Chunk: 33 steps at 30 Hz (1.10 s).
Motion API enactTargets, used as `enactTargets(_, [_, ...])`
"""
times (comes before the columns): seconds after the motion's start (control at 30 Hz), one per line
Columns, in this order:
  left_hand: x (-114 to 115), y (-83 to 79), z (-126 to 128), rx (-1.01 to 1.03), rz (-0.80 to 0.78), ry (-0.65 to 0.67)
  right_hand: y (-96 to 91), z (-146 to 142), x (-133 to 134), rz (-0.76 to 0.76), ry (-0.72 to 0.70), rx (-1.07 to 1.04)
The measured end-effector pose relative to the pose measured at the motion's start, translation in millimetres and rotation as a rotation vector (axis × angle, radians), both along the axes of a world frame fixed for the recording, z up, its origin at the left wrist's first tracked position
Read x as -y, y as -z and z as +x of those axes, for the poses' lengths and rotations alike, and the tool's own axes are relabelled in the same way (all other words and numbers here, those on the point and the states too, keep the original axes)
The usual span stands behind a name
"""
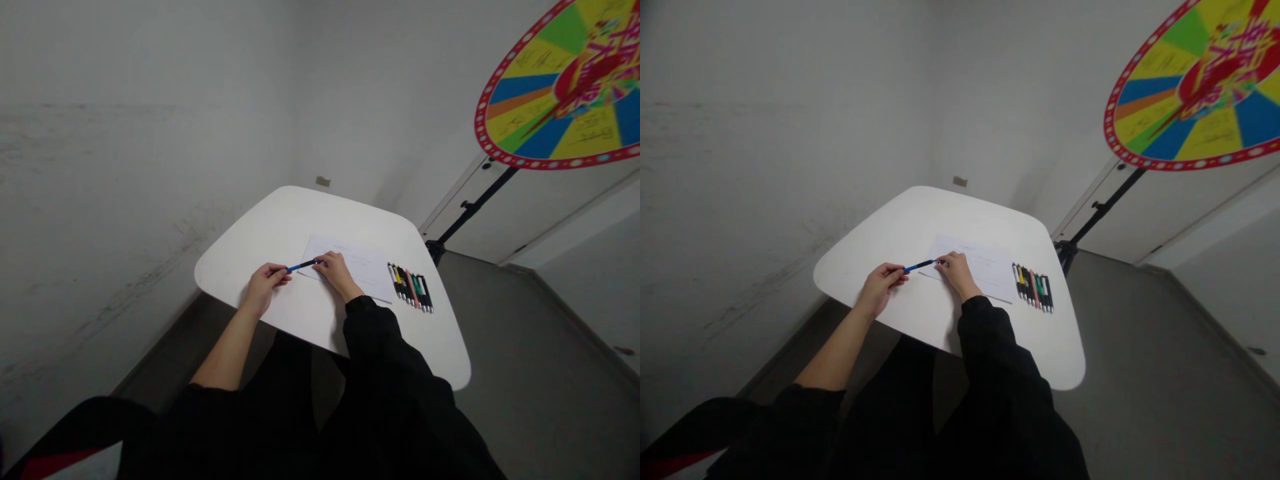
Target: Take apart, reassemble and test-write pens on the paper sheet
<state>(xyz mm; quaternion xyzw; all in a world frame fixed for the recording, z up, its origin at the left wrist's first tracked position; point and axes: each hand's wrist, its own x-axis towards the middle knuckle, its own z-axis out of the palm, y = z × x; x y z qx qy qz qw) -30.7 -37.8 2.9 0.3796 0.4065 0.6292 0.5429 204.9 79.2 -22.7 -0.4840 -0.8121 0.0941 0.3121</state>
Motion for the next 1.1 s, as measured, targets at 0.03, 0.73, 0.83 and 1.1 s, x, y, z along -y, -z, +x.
enactTargets(0.03, [0, 0.0, 0, 0.001, 0.001, -0.002, 0.1, 0, 0, 0.002, 0.004, -0.001])
enactTargets(0.73, [1, 1.7, 0, -0.043, 0.019, 0.025, -59.5, 29, 29, 0.067, 0.011, -0.196])
enactTargets(0.83, [1, 3.1, -1, -0.054, 0.027, 0.016, -48.0, 35, 27, 0.032, 0.087, -0.2])
enactTargets(1.1, [1, 2.0, 0, -0.049, 0.024, 0.025, -7.1, 45, 25, -0.096, 0.134, -0.145])
